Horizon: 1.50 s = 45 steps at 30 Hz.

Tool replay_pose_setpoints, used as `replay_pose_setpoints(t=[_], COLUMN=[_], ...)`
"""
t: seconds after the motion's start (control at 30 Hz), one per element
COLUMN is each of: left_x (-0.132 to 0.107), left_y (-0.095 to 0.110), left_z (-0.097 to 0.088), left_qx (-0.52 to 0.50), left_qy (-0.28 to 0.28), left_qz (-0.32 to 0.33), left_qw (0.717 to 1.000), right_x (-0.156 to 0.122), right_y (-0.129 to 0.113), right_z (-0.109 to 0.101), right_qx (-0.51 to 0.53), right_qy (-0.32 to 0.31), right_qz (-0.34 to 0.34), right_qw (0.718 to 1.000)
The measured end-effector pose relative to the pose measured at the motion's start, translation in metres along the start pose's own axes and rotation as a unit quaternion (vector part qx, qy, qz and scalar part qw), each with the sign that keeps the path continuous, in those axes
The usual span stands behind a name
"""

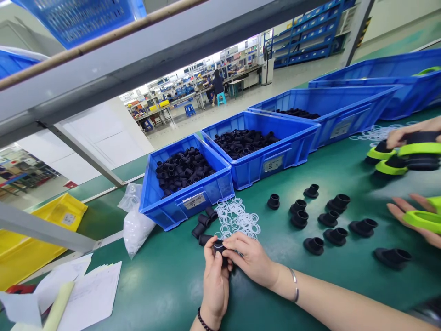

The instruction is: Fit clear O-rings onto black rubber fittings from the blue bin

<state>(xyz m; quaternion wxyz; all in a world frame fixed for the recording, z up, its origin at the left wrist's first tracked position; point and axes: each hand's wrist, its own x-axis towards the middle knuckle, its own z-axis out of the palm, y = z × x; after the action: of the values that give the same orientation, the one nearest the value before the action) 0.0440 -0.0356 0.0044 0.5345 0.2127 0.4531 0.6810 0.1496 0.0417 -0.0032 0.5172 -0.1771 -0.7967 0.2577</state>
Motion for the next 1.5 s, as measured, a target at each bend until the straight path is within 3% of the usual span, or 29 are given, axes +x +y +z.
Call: replay_pose_setpoints(t=[0.57,0.77,0.93,1.17,1.3,1.4,1.5], left_x=[0.000,0.004,0.004,-0.001,-0.002,-0.002,0.001], left_y=[0.004,0.001,-0.002,-0.001,-0.002,0.000,0.005], left_z=[0.002,-0.002,-0.006,-0.003,-0.004,-0.006,-0.011], left_qx=[-0.023,0.002,0.056,0.129,0.168,0.209,0.297], left_qy=[0.018,0.027,0.038,-0.010,-0.005,-0.028,-0.026], left_qz=[0.017,0.005,0.024,0.052,0.063,0.074,0.145], left_qw=[0.999,1.000,0.997,0.990,0.984,0.975,0.943], right_x=[-0.002,-0.001,0.000,0.001,-0.001,0.002,0.007], right_y=[0.002,0.001,0.000,-0.002,-0.001,0.000,0.005], right_z=[0.001,0.001,0.001,-0.003,-0.001,0.001,0.000], right_qx=[0.005,0.010,0.034,0.111,0.140,0.173,0.223], right_qy=[-0.054,-0.024,-0.053,-0.073,-0.087,-0.070,-0.013], right_qz=[0.010,0.006,0.003,0.091,0.129,0.152,0.196], right_qw=[0.998,1.000,0.998,0.987,0.978,0.971,0.955])
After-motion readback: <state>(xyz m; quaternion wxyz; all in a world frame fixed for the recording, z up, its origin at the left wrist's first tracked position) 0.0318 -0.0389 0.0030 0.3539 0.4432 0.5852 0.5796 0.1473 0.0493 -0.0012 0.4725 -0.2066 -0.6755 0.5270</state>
